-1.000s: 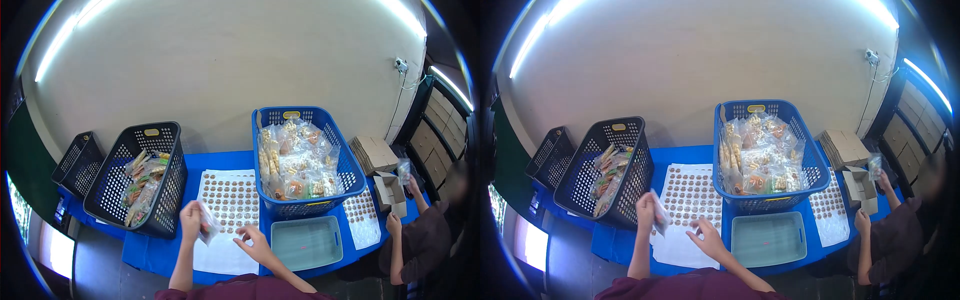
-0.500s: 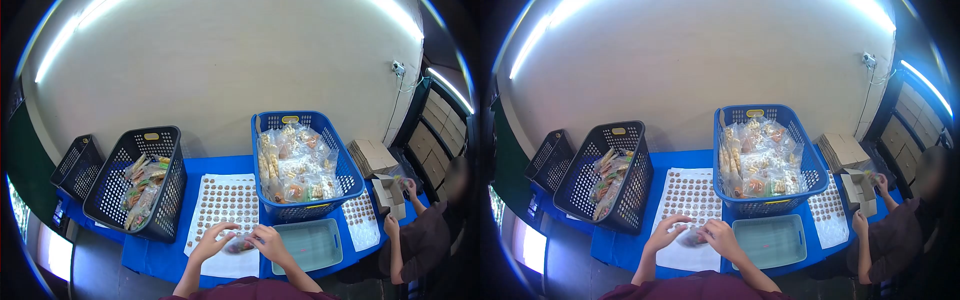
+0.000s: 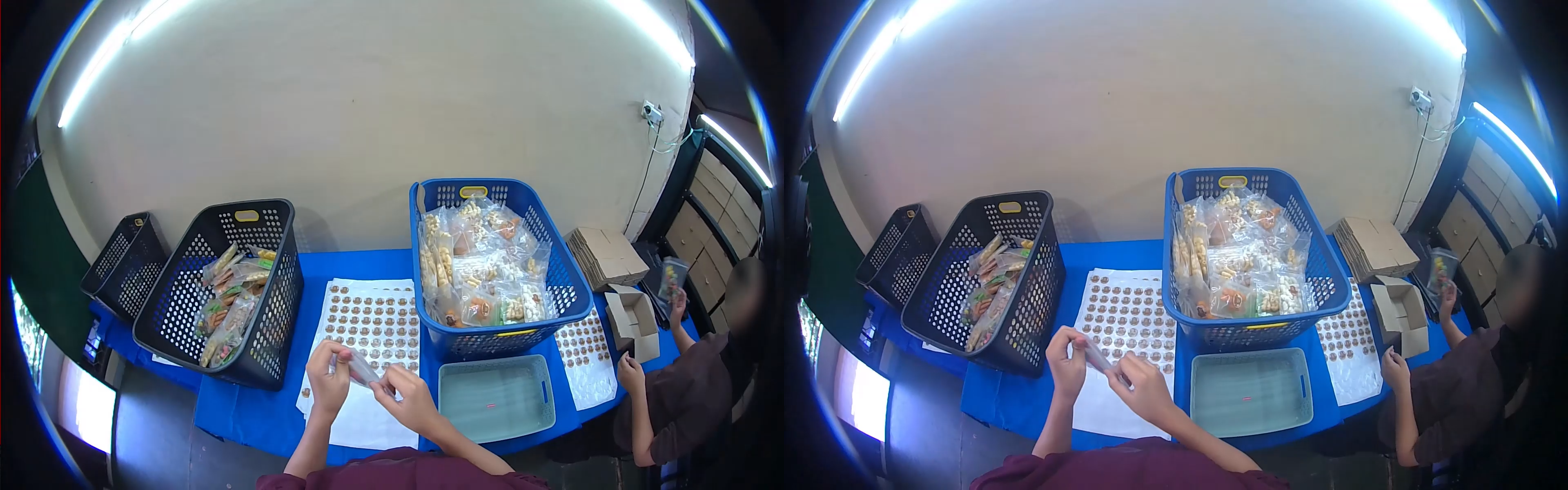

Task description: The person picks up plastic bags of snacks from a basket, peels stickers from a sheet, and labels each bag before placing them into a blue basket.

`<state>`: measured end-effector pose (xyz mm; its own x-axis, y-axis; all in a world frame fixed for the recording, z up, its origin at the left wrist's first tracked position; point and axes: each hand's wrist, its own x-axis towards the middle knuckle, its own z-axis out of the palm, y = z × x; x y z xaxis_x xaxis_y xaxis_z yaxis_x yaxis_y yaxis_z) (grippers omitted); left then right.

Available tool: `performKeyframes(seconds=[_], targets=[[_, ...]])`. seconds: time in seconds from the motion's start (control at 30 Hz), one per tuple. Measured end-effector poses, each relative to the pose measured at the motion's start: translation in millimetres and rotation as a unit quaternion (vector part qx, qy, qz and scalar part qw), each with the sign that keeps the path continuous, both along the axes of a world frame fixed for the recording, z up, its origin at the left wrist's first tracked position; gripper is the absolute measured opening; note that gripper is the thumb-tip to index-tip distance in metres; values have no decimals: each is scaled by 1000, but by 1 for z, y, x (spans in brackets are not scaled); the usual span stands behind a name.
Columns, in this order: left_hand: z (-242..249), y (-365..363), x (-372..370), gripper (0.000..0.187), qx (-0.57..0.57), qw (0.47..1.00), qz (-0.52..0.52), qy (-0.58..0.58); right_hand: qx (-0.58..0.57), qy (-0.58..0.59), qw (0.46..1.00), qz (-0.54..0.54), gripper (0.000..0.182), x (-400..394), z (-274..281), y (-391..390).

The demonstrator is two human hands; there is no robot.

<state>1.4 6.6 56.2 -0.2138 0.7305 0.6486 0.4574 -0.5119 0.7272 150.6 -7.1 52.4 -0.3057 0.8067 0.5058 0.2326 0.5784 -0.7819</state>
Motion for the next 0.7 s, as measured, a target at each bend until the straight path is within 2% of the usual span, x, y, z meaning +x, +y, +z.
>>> performKeyframes(seconds=[0.1, 0.2, 0.3, 0.33, 0.37, 0.4, 0.43, 0.47, 0.53, 0.57, 0.67, 0.7], targets=[[7, -3, 0, 18, -12, 999, 33, -15, 11, -10, 1000, 16, 20, -1, -2, 1], [-1, 2, -1, 17, 34, 998, 59, 10, 12, -17, 999, 33, 21, 2, -5, 2], [-2, 9, -13, 20, 46, 984, 141, -98, -14, -7, 998, 53, 22, 13, -16, 1], [-17, 24, -50, 25, 34, 968, 156, -193, -29, -8, 998, 59, 23, 23, -34, -1], [-3, 22, -71, 28, 17, 929, 109, -353, -44, -10, 997, 66, 23, 32, -52, -2], [12, 25, -79, 26, 48, 876, 156, -454, -89, 8, 995, 36, 25, 41, -68, -4], [21, 25, -85, 25, 71, 882, 165, -436, -133, 26, 991, 5, 26, 49, -82, -6], [19, 23, -91, 24, 61, 899, 117, -417, -177, 44, 983, -26, 28, 57, -91, -6], [10, 19, -97, 24, 39, 925, 20, -377, -282, 167, 942, -73, 29, 71, -88, -6], [0, 25, -95, 24, 81, 915, -49, -391, -335, 229, 909, -97, 31, 74, -88, -8], [-14, 29, -69, 21, 51, 823, -200, -529, -327, 287, 896, -84, 31, 71, -87, -2], [-20, 32, -59, 22, 37, 800, -257, -541, -337, 283, 898, -24, 21, 68, -94, -1]])
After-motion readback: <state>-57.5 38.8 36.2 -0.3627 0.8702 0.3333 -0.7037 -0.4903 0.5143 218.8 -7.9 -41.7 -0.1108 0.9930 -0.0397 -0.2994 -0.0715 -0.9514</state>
